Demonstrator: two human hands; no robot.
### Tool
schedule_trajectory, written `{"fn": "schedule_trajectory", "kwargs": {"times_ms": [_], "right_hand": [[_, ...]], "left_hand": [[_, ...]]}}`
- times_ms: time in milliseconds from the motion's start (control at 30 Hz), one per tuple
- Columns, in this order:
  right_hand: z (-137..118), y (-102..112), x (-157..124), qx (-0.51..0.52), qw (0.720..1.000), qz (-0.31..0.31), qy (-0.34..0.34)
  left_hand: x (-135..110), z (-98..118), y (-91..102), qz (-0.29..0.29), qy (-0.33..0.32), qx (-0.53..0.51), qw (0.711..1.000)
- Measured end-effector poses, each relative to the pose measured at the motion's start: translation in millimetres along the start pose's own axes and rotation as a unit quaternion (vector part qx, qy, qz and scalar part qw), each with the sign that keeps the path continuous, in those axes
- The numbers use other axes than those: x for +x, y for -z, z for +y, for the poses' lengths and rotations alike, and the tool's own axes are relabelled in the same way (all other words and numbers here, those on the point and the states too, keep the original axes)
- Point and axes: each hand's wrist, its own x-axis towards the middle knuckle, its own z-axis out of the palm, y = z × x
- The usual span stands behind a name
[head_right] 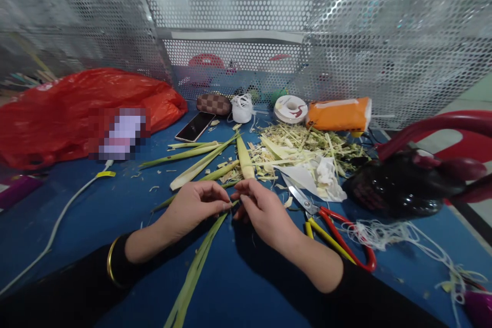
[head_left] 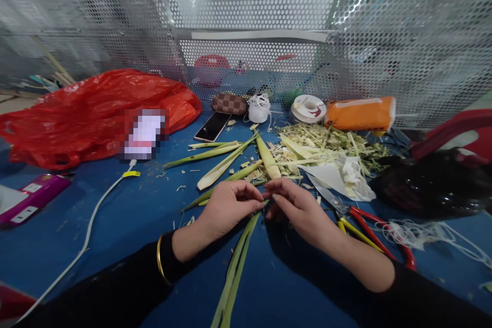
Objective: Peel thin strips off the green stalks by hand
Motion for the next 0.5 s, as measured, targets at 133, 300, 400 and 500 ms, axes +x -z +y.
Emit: {"fn": "schedule_trajectory", "kwargs": {"times_ms": [133, 300, 400, 500], "right_hand": [[4.6, -2.5, 1.6, -0.023, 1.0, -0.002, 0.003], [5.6, -2.2, 0.2, -0.045, 0.998, 0.002, 0.033], [7.3, -2.6, -0.7, -0.064, 0.997, 0.0, 0.046], [9.3, -2.8, -0.7, -0.075, 0.996, 0.003, 0.052]], "left_hand": [[-3.3, -0.6, -0.8, 0.015, -0.064, 0.103, 0.992], [-7.8, -0.6, -1.9, 0.076, -0.173, 0.264, 0.946], [-8.0, -5.9, -1.9, 0.084, -0.223, 0.357, 0.903], [-7.0, -12.7, -2.2, 0.088, -0.276, 0.424, 0.858]]}}
